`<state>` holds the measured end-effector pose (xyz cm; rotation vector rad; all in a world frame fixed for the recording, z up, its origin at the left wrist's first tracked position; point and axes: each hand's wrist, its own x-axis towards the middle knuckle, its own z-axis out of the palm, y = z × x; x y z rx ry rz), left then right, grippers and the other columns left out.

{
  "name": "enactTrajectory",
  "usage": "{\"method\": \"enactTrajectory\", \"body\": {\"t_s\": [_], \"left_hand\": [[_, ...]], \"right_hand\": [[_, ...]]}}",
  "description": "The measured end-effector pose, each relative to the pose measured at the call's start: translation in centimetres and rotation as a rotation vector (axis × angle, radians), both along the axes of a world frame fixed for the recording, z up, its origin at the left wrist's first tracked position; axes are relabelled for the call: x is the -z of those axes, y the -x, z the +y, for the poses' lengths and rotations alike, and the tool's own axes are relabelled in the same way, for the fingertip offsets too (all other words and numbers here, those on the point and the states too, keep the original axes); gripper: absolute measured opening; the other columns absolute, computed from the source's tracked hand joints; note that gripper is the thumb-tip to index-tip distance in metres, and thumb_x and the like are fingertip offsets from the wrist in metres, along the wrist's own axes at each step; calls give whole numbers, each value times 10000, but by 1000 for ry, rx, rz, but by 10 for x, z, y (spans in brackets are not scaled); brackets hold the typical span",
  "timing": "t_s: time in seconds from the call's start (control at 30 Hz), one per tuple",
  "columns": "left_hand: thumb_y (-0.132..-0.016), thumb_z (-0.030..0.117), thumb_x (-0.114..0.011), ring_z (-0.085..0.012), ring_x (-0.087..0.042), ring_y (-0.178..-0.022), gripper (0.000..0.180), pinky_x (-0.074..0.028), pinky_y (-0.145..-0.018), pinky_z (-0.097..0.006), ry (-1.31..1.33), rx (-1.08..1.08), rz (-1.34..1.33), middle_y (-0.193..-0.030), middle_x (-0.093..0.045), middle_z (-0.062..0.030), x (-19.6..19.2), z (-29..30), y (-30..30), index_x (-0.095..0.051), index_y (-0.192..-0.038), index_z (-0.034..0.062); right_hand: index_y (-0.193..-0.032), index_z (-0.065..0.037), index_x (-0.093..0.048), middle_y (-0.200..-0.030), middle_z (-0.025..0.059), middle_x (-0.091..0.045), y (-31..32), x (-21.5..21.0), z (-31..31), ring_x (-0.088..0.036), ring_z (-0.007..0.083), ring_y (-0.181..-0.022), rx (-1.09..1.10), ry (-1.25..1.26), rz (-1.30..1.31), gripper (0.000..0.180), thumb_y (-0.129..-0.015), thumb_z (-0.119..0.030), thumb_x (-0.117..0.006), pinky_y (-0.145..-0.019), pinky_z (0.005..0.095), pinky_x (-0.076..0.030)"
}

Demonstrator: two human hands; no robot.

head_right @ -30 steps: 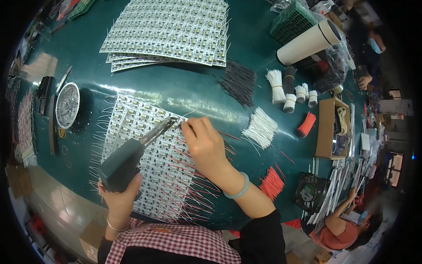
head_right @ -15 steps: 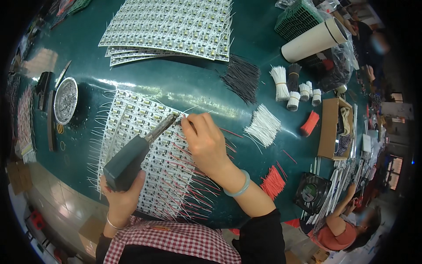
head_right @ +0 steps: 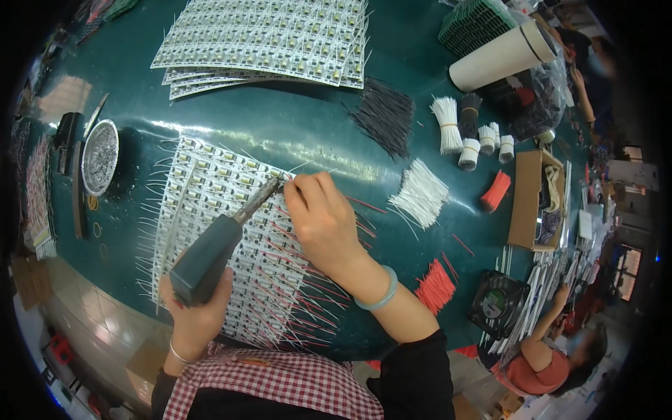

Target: The person uses a soldering iron to attach red and white wires to a grid of LED modules on a green workbench. They pick up individual wires, position them on the module, and apply heat to secure them. The person occasionally uses a wooden stick to adjust the wires or components on the board.

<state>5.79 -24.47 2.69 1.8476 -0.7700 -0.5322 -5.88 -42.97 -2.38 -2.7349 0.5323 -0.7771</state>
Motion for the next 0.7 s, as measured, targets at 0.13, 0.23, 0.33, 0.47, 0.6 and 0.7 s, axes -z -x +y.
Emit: {"method": "enactTrajectory", "body": {"t_s": [0.13,0.23,0.33,0.47,0.6,0.7], "left_hand": [[-748,-28,-743,-161,-579,-618,155,-452,-572,-277,-17,78,-160,-772,-609,-89,-1,2,-5,-627,-850,-17],[-737,-45,-739,-172,-582,-613,160,-451,-558,-278,-29,123,-256,-779,-614,-95,-7,6,-8,-649,-869,-32],[-733,-57,-733,-186,-600,-631,179,-465,-566,-282,-25,113,-208,-817,-638,-113,-9,11,-10,-674,-901,-49],[-733,-61,-731,-209,-636,-689,211,-496,-612,-291,-18,121,-191,-882,-671,-149,-11,13,-11,-686,-939,-65],[-729,-66,-729,-220,-652,-727,233,-509,-647,-298,30,56,-98,-902,-679,-167,-12,13,-7,-681,-957,-80],[-730,-66,-730,-211,-648,-727,238,-509,-653,-299,14,41,-95,-901,-679,-161,-11,12,-6,-674,-960,-89]], "right_hand": [[-984,77,-650,-972,129,-598,-1,2,1,-593,266,-877,-3,15,9,311,-681,10,-643,-646,331,-525],[-985,77,-650,-979,130,-595,0,1,1,-591,268,-876,-2,13,-4,311,-679,20,-644,-648,331,-525],[-984,74,-649,-982,129,-589,0,1,2,-584,267,-867,12,7,7,307,-680,32,-642,-649,332,-520],[-982,68,-644,-976,126,-575,0,1,3,-573,264,-856,19,-4,11,298,-686,35,-638,-643,336,-509],[-986,64,-638,-972,124,-570,-2,-1,4,-568,264,-850,24,-16,15,297,-690,35,-637,-644,342,-503],[-995,56,-638,-967,124,-568,-1,0,5,-565,266,-844,37,-10,-10,307,-689,39,-643,-654,349,-498]]}}
